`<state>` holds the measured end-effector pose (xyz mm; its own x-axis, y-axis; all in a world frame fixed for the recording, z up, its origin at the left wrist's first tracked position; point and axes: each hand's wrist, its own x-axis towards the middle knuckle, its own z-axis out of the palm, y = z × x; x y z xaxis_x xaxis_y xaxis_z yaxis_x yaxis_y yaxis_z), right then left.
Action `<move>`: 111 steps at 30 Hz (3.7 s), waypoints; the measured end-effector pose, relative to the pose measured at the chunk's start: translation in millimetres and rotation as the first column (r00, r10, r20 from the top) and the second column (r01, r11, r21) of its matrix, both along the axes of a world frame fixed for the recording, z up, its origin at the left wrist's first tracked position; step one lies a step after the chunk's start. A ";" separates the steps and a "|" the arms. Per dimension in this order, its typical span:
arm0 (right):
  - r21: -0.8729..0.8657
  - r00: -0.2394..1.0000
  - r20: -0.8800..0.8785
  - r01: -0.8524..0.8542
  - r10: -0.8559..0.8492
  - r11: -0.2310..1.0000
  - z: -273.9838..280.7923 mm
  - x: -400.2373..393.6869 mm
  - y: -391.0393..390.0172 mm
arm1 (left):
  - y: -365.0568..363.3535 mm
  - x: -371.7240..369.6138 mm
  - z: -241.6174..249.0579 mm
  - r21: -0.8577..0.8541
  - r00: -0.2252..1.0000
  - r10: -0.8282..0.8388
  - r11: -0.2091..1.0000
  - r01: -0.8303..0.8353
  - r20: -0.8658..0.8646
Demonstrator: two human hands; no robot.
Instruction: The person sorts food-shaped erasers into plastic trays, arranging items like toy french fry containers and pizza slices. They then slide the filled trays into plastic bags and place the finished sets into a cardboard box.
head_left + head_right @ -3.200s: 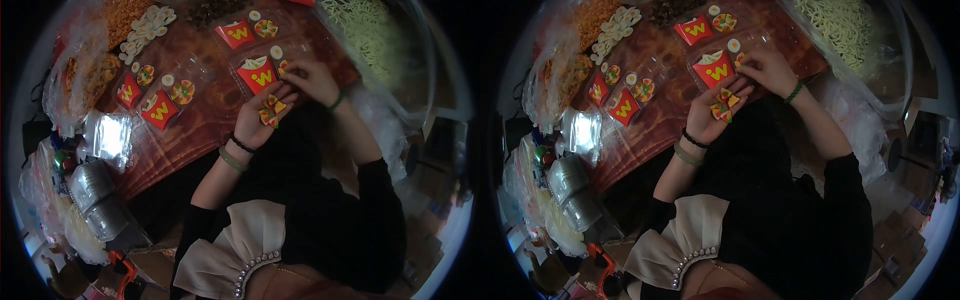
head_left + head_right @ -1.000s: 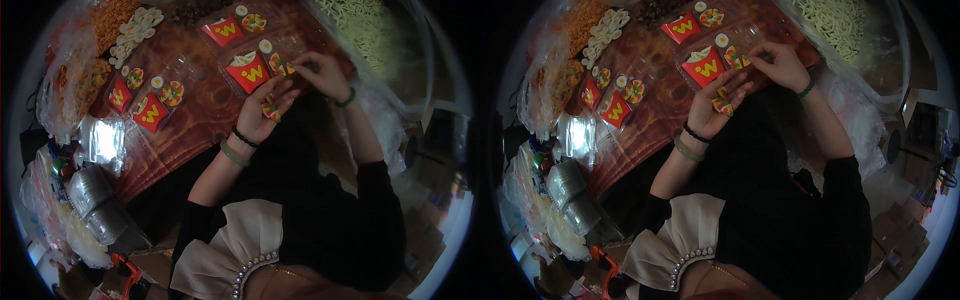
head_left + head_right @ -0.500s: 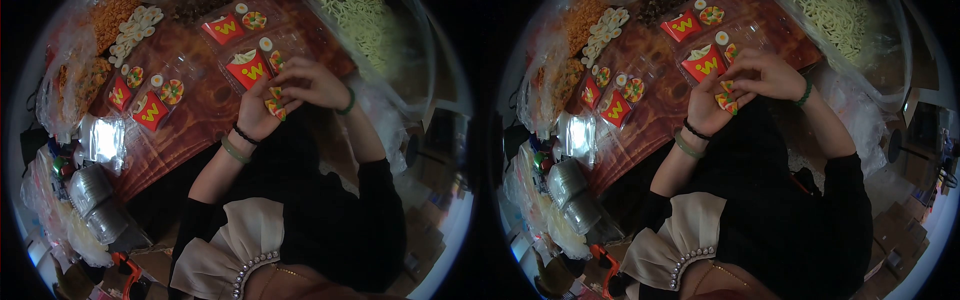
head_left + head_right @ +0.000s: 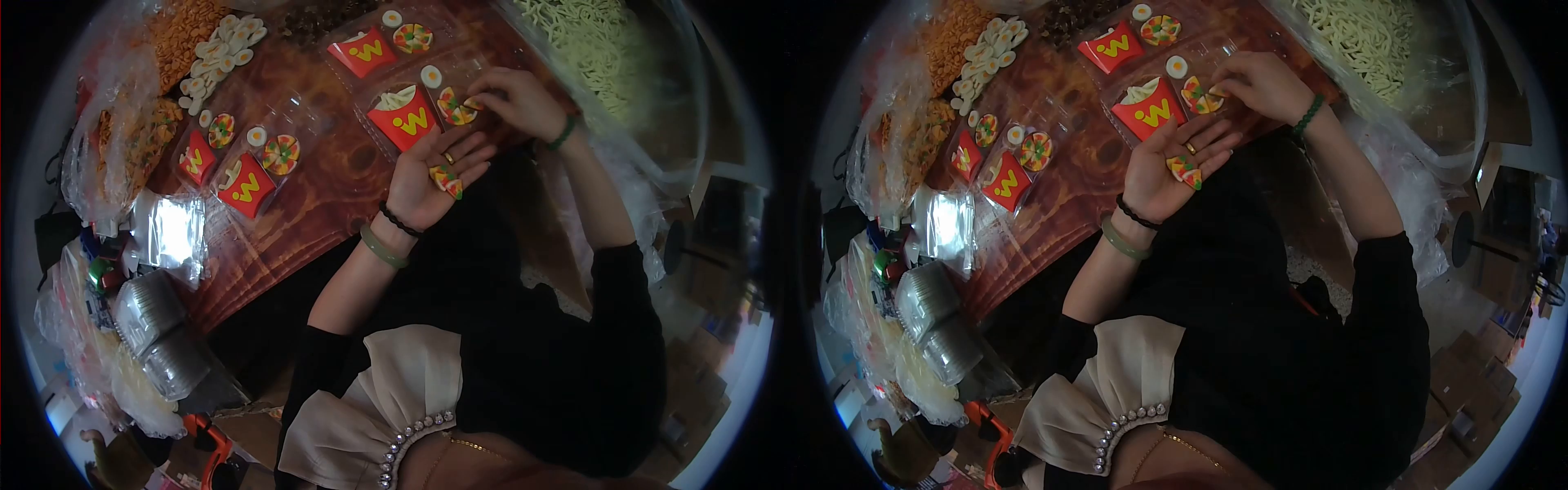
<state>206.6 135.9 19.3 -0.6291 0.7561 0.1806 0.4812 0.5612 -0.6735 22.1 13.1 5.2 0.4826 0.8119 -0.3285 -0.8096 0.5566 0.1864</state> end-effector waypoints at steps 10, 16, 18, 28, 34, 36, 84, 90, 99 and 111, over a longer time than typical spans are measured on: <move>-0.021 0.998 -0.028 -0.051 0.051 0.998 20.9 -13.6 -25.2 | 4.6 0.7 -4.0 -0.015 0.993 0.092 0.996 -0.091 0.077; -0.282 0.948 -0.132 -0.316 0.290 0.906 41.5 -20.8 -64.2 | 10.4 3.7 2.1 -0.022 0.975 0.163 0.987 -0.161 0.150; -0.374 0.960 -0.152 -0.275 0.234 0.886 42.7 -19.1 -62.8 | 11.1 3.1 2.4 -0.038 0.975 0.196 0.981 -0.193 0.105; -0.258 0.944 -0.184 0.222 -0.273 0.940 -6.7 -21.8 -21.3 | 3.7 0.1 -0.2 -0.051 0.984 0.178 0.983 -0.176 0.030; 0.246 0.965 0.082 0.222 -0.249 0.943 -5.0 -20.3 -20.0 | 3.0 -2.2 -0.5 -0.063 0.985 0.171 0.984 -0.169 0.029; 0.315 0.989 -0.026 0.146 -0.146 0.938 -10.2 -18.5 -16.4 | 3.9 -0.9 -0.5 -0.072 0.986 0.163 0.984 -0.161 0.017; -0.030 0.817 -0.378 0.458 -0.435 0.888 -53.0 7.1 -36.8 | 67.9 -391.0 180.8 0.657 -0.790 0.470 0.745 0.116 -0.394; -0.010 0.819 -0.377 0.465 -0.434 0.885 -52.4 6.0 -36.8 | 136.9 -349.8 215.0 0.803 -0.315 0.910 0.392 0.449 -0.268; -0.068 0.796 -0.386 0.480 -0.467 0.875 -56.8 10.0 -40.2 | 240.5 -383.8 181.5 0.232 -0.987 0.161 0.959 0.162 0.022; -0.081 0.801 -0.379 0.470 -0.463 0.879 -59.1 9.4 -39.5 | 245.4 -399.6 138.9 -0.371 -0.905 0.381 0.826 0.425 -0.188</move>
<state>216.0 96.4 -39.7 -0.0814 0.9355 0.3438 0.3993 0.3467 -0.8488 -377.5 258.4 144.1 -0.0963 0.9909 -0.0937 0.9719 0.0733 -0.2237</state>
